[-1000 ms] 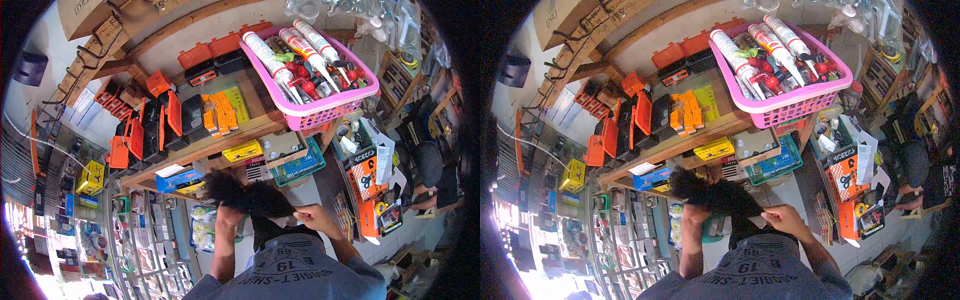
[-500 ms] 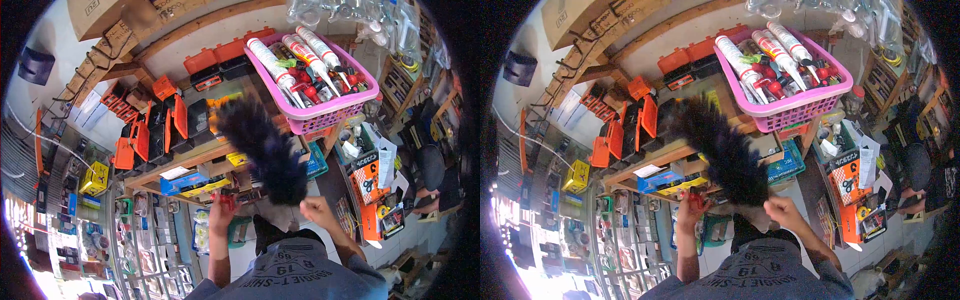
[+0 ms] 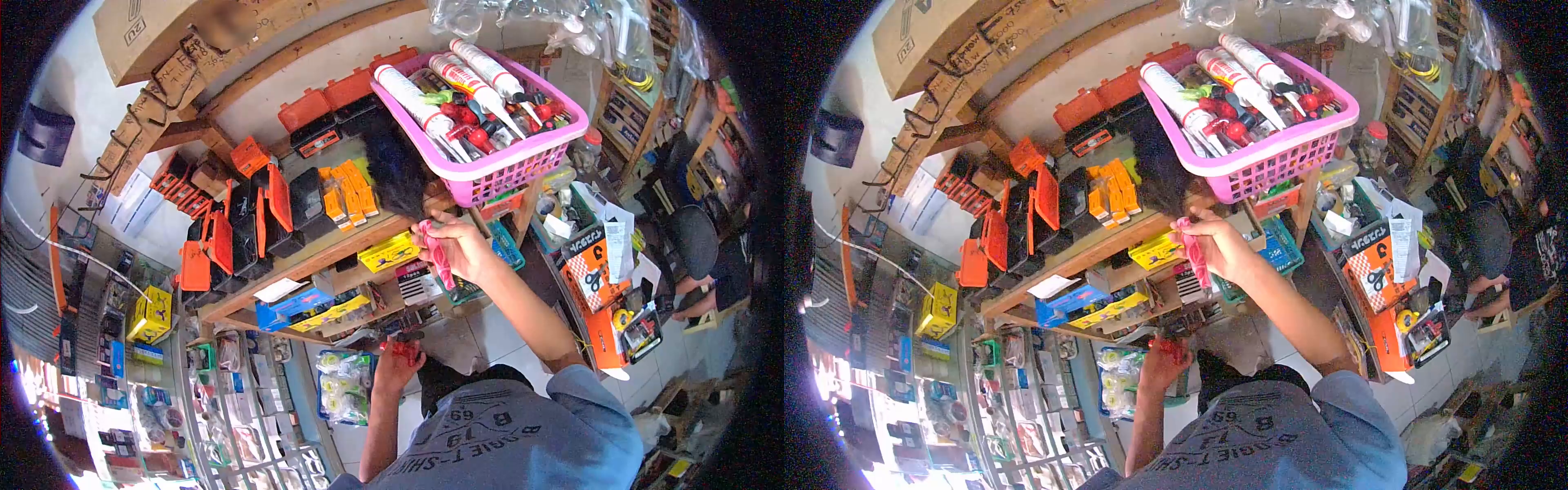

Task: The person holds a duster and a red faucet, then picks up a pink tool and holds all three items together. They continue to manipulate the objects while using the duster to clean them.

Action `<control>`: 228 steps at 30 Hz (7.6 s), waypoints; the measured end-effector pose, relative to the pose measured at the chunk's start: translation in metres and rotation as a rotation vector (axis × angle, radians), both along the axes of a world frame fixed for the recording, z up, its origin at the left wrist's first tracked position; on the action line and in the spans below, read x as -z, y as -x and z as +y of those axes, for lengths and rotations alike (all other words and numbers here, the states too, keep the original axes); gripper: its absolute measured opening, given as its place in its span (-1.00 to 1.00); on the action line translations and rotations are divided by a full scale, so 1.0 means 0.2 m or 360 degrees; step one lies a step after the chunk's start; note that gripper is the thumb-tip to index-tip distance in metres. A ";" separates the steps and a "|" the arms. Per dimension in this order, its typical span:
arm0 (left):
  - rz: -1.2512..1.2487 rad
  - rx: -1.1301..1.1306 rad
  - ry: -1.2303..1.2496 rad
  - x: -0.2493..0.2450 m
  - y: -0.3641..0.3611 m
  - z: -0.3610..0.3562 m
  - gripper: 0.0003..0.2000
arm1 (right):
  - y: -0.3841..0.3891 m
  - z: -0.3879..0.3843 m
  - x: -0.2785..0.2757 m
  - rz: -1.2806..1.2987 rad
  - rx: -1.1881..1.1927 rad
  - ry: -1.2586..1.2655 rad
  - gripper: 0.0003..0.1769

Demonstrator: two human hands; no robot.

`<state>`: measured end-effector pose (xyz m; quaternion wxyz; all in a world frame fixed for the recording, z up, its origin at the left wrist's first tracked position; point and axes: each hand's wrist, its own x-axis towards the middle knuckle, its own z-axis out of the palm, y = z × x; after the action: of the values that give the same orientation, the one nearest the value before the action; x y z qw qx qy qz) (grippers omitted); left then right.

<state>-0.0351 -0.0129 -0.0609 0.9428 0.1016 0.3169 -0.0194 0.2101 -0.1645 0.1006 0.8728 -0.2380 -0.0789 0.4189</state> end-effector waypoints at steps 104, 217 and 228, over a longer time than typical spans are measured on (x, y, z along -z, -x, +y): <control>-0.0281 0.1017 -0.4368 0.20 -1.17 0.03 -0.76 | 0.21 -1.08 0.30 -0.0532 0.0600 0.1286 -0.66; -0.0605 -0.0078 0.0383 -0.02 -0.44 -0.11 -0.35 | 0.86 -1.17 0.50 -0.1248 -0.0269 0.1753 -0.62; -0.0624 -0.0161 0.0145 -0.07 -0.43 -0.09 -0.38 | 0.75 -1.15 0.58 -0.1457 -0.0151 0.1658 -0.62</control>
<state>0.0504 -0.0317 -0.0476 0.9898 0.0447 0.1308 0.0337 0.0603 -0.3946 -0.0148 0.5045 -0.7748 -0.2382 0.2973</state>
